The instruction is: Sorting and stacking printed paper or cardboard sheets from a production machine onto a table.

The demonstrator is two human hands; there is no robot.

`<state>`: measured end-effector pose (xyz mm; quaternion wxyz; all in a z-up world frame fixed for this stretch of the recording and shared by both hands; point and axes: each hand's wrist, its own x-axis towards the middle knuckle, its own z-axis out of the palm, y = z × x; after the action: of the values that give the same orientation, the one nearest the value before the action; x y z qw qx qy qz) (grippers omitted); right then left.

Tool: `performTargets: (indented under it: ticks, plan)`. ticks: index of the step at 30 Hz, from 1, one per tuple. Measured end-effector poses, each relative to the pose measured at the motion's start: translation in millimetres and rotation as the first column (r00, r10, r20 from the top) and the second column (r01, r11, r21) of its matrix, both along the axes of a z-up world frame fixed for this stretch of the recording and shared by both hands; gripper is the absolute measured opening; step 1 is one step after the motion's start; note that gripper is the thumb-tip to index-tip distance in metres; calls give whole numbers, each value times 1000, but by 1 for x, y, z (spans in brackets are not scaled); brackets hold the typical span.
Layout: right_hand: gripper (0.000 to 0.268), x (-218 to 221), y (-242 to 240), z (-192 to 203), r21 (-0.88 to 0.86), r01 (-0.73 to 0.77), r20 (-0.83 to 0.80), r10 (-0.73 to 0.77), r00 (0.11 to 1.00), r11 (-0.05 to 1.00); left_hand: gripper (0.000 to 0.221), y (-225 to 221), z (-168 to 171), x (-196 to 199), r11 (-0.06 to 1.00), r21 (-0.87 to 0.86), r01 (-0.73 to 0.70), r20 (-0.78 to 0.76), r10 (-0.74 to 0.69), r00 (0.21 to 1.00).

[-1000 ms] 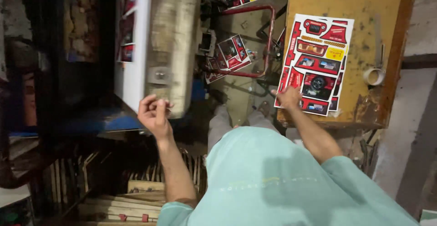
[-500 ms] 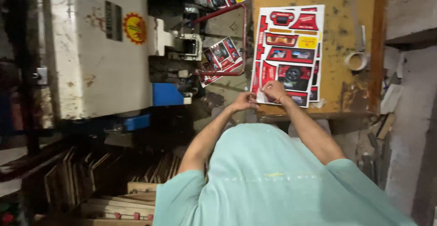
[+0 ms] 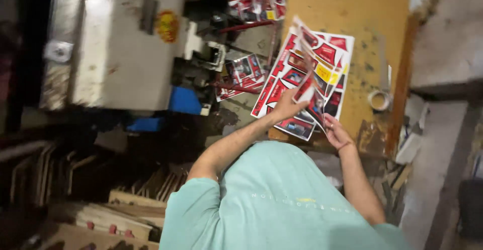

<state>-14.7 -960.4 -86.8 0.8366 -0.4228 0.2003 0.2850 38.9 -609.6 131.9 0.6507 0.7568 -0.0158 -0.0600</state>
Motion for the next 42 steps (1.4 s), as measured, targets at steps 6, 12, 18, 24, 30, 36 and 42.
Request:
performTargets:
  ticks: [6, 12, 18, 24, 30, 36, 42]
  plan:
    - [72, 52, 169, 189, 255, -94, 127, 63, 990, 962, 42, 141, 79, -10, 983, -164, -81, 77, 94, 993]
    - [63, 113, 331, 254, -35, -219, 328, 218, 919, 975, 27, 318, 33, -37, 769, -324, -551, 13, 586, 810]
    - [55, 158, 511, 158, -548, -47, 272, 231, 934, 835, 19, 446, -35, -9, 664, 77, -744, -204, 741, 640]
    - [53, 187, 550, 81, -765, -6, 289, 352, 890, 644, 30, 492, -101, 40, 532, 429, -730, -394, 837, 379]
    - [38, 206, 535, 132, -599, -371, 182, 572, 800, 709, 27, 526, -165, 31, 516, 312, -798, -375, 839, 395]
    - [15, 153, 479, 252, -812, 340, 564, 488, 666, 474, 40, 569, -123, -32, 267, -114, -957, -548, 787, 285]
    - [75, 52, 334, 151, -973, 186, 45, 677, 735, -138, 19, 477, 113, -106, 642, -304, -704, -29, 732, 680]
